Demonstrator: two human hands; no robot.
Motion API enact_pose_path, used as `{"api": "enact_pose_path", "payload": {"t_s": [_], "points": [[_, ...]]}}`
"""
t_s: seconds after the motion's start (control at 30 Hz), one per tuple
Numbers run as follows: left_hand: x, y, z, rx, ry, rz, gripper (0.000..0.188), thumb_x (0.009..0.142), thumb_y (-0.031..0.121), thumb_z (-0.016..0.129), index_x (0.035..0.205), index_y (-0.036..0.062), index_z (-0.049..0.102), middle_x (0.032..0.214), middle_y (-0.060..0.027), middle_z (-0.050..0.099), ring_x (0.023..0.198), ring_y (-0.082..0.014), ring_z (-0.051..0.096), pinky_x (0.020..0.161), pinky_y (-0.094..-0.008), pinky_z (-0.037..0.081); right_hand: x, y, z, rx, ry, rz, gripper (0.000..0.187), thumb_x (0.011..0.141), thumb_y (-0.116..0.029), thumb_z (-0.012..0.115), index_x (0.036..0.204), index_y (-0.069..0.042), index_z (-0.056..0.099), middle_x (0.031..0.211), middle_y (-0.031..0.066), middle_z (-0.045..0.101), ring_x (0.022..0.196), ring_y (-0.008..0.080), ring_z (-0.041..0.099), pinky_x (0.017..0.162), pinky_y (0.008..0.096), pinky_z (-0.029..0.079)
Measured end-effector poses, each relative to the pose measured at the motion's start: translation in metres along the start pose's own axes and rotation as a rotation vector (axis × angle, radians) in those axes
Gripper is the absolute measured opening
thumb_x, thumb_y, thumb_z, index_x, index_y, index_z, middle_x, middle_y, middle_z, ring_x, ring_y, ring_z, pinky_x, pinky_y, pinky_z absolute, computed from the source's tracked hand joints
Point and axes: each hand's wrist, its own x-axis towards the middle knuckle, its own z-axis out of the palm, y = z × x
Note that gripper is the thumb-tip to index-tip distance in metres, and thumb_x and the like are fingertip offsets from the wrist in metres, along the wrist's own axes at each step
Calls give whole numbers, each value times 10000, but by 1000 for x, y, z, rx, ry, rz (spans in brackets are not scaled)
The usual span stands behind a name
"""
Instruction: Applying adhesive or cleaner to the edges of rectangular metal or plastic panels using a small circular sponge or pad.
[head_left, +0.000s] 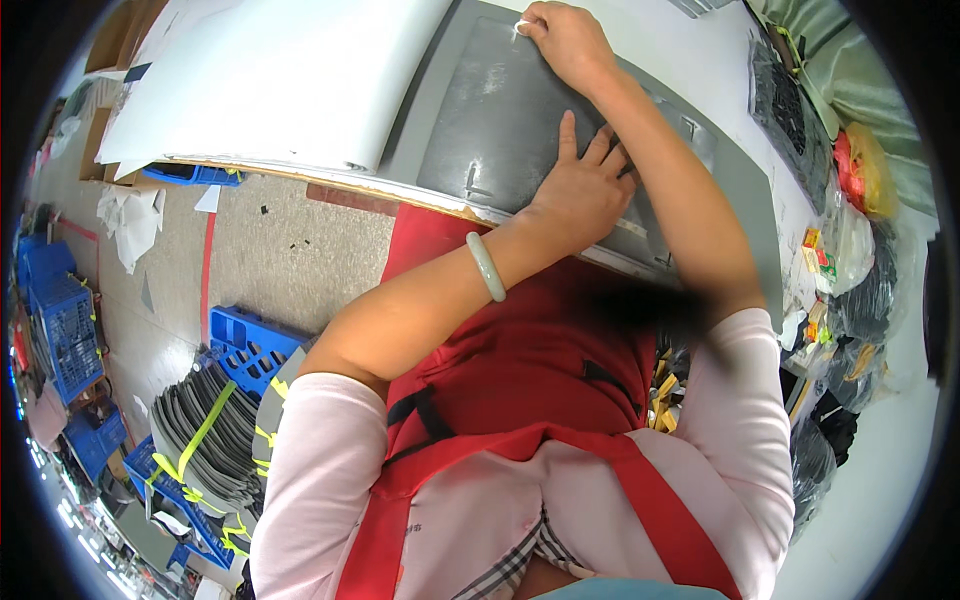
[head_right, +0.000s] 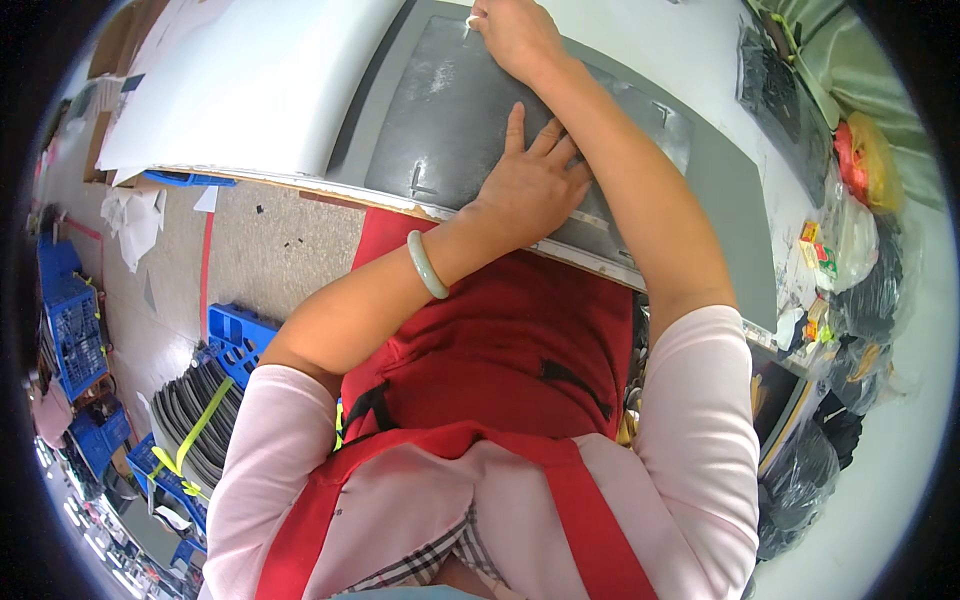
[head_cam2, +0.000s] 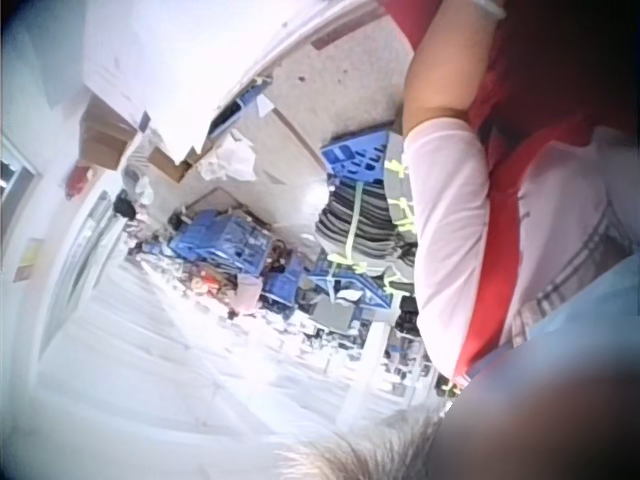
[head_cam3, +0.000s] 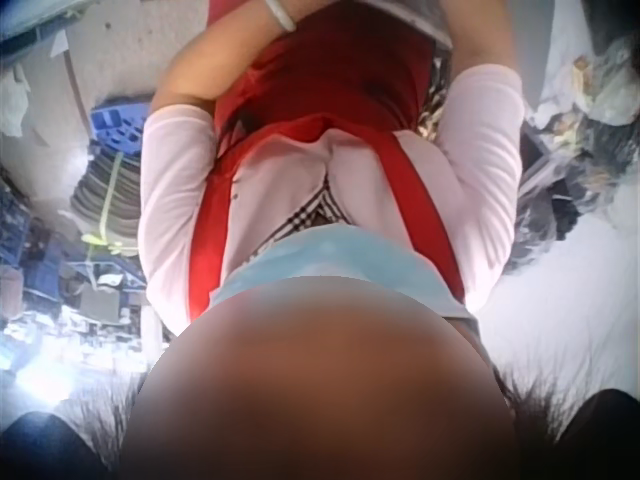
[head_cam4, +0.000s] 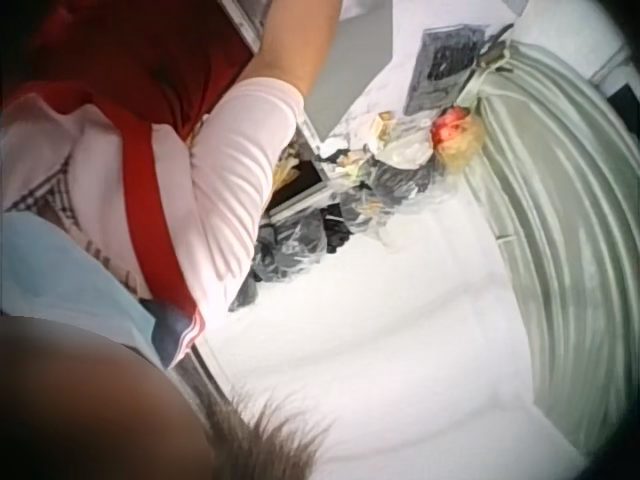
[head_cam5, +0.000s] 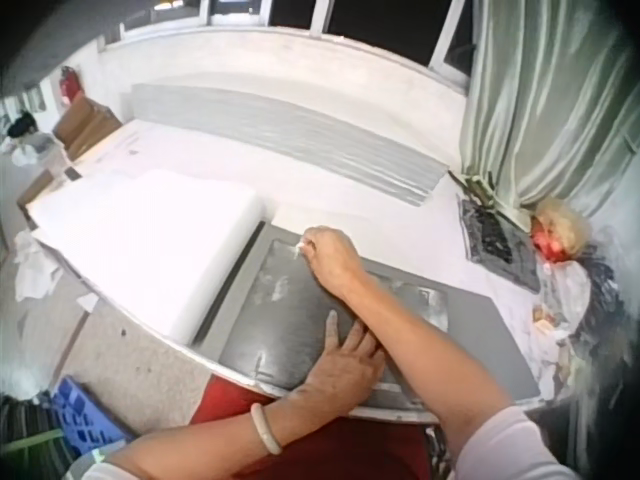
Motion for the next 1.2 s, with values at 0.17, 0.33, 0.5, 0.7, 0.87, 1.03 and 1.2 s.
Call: {"api": "enact_pose_path", "payload": {"t_s": [0.17,0.33,0.5,0.7,0.87,1.03,1.2], "points": [[-3,-4,-1,2,-3,4,359,964,274,541,1269,117,646,1448,-147,456,1427,-384,344,1087,-768,200,11,-4,6,-58,45,-174,147,858,-99,670,826,44,662,849,267,658,828,453,630,761,487,504],[-9,-5,6,-30,18,-30,369,967,285,552,1290,125,632,1442,-140,459,1420,-367,354,1092,-766,192,16,-18,1,-194,-146,229,191,845,-116,676,834,68,630,758,237,644,763,403,661,701,443,531],[-1,1,3,-12,26,8,368,964,290,561,1265,96,643,1410,-143,492,1398,-361,385,1079,-768,214,-5,36,15,822,-71,234,228,874,-160,670,815,56,624,701,176,619,728,282,672,686,398,534],[-3,-3,3,5,104,26,347,963,304,547,1163,61,694,1379,-168,518,1365,-373,421,1071,-766,226,11,0,5,354,-206,597,167,899,-170,697,939,-15,649,770,50,676,665,115,648,603,246,539],[-5,1,3,106,22,17,372,948,287,553,1224,60,659,1394,-158,527,1346,-392,447,1065,-763,232,-36,-57,-17,534,-260,691,124,900,-142,683,936,-30,644,731,39,654,610,90,601,533,242,498],[-11,-8,21,-318,110,-2,439,934,351,546,1310,128,593,1432,-146,517,1361,-393,447,1073,-748,231,-71,-115,-19,617,-501,643,116,910,-132,663,945,-25,636,698,29,633,583,77,571,503,235,469],[-8,-7,12,29,98,47,460,933,422,524,1316,176,593,1443,-141,512,1393,-382,424,1095,-738,216,-78,-125,-7,514,-519,593,103,898,-108,640,923,-12,612,681,25,617,574,80,566,484,239,460]]}}
